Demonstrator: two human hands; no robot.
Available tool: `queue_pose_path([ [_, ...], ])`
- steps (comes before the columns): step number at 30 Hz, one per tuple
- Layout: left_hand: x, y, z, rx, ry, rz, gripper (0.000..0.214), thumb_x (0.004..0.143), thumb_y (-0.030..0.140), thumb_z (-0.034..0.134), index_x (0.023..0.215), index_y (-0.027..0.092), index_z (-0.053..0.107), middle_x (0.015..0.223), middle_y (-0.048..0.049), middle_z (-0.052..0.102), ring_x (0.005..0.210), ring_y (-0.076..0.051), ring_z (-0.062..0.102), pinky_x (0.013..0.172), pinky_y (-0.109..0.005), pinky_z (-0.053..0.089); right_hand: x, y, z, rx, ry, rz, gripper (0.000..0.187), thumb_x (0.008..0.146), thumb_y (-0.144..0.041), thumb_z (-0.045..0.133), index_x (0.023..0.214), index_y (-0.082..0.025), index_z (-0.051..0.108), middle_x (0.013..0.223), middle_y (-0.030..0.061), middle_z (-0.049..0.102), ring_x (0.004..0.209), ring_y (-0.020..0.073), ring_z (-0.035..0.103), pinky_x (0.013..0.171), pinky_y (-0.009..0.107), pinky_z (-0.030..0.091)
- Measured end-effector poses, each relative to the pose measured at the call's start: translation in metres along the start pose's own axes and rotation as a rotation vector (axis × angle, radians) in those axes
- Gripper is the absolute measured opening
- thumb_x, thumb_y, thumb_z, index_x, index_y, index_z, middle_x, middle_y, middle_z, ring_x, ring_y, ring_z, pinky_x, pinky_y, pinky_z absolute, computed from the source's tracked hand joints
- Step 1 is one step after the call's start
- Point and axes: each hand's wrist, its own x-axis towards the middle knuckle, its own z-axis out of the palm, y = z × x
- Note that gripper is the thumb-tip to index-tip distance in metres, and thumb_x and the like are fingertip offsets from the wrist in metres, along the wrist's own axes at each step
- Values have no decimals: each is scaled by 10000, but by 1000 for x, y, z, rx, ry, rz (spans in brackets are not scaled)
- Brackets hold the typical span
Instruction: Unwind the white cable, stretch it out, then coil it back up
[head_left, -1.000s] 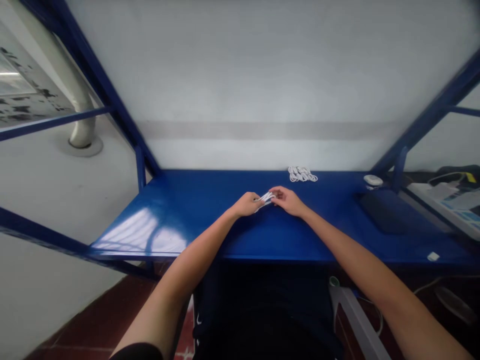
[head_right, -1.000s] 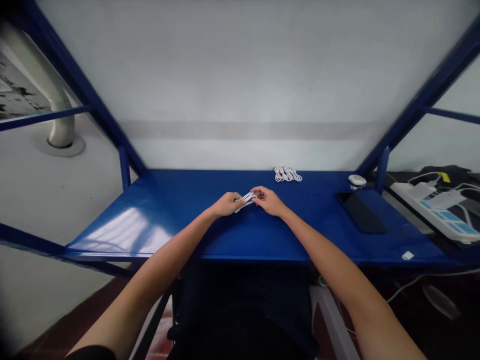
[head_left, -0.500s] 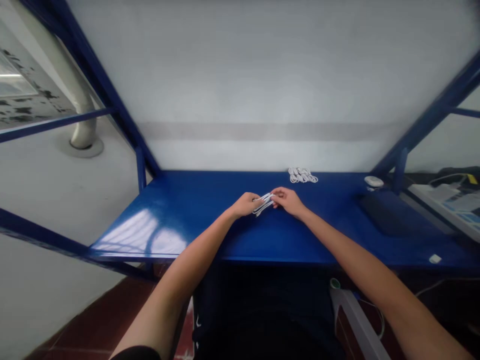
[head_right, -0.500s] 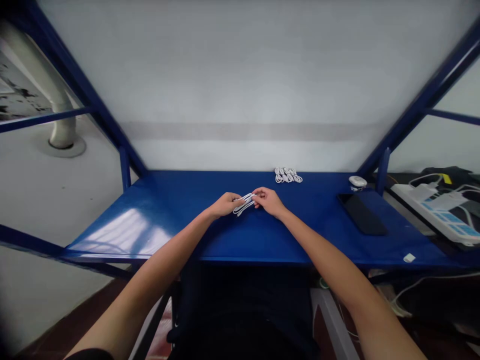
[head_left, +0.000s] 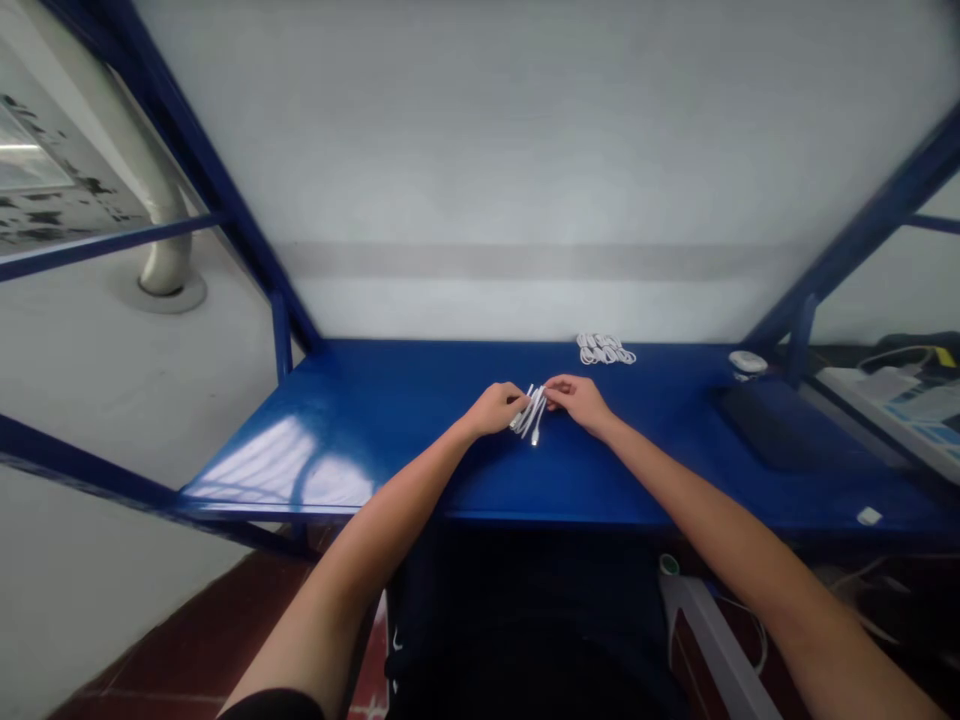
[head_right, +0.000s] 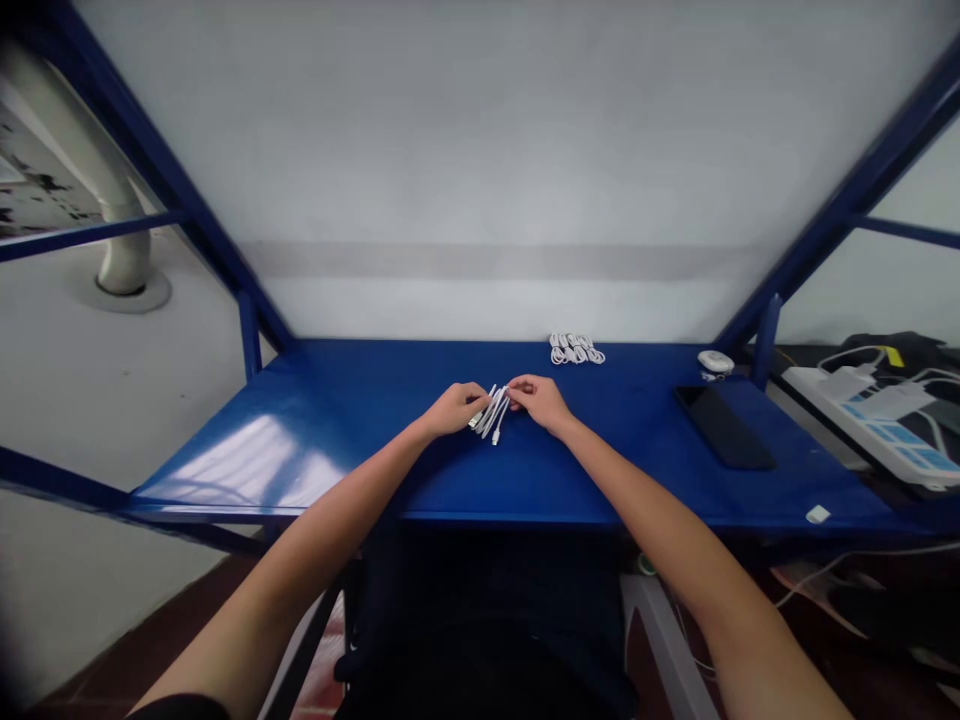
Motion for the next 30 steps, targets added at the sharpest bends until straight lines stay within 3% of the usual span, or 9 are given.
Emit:
queue_pose_path([
  [6, 0, -1, -1, 24, 7, -44, 365, 846, 339, 467, 577, 138, 611, 551, 3, 554, 539, -109, 472, 546, -238, 331, 1, 2, -4, -163, -8, -77, 284, 691, -426, 724, 802, -168, 679, 688, 20, 665, 608, 152, 612, 610, 311, 545],
  [13, -1, -5, -7, 177, 49, -63, 347, 824, 290, 452, 548, 148, 606, 501, 0, 515, 499, -111, 447, 517, -257, 291, 3, 6, -19, -612, 30, -222, 157, 808, -265, 587, 831, -182, 718, 789, 48, 722, 730, 189, 644, 721, 326, 512],
  [19, 0, -13, -21, 261, 31, -194, 286, 785, 218, 445, 547, 152, 589, 517, -16, 547, 494, -117, 460, 501, -256, 280, 3, 8, -34, -861, 33, -256, 169, 830, -186, 568, 883, -191, 728, 870, 62, 723, 797, 192, 639, 755, 306, 487],
  [26, -5, -11, -45, 316, -7, -441, 329, 811, 265, 462, 541, 162, 617, 559, -70, 644, 527, -148, 566, 554, -243, 388, 5, 5, -51, -1051, 49, -134, 216, 842, -172, 547, 953, -166, 732, 834, 69, 704, 763, 189, 623, 729, 285, 462],
  [30, -7, -26, -65, 394, 14, -555, 340, 816, 330, 488, 557, 170, 639, 635, -102, 684, 579, -173, 597, 573, -253, 395, 5, 6, -57, -1094, 100, -76, 232, 850, -178, 542, 989, -165, 728, 857, 77, 712, 777, 196, 631, 723, 279, 461],
])
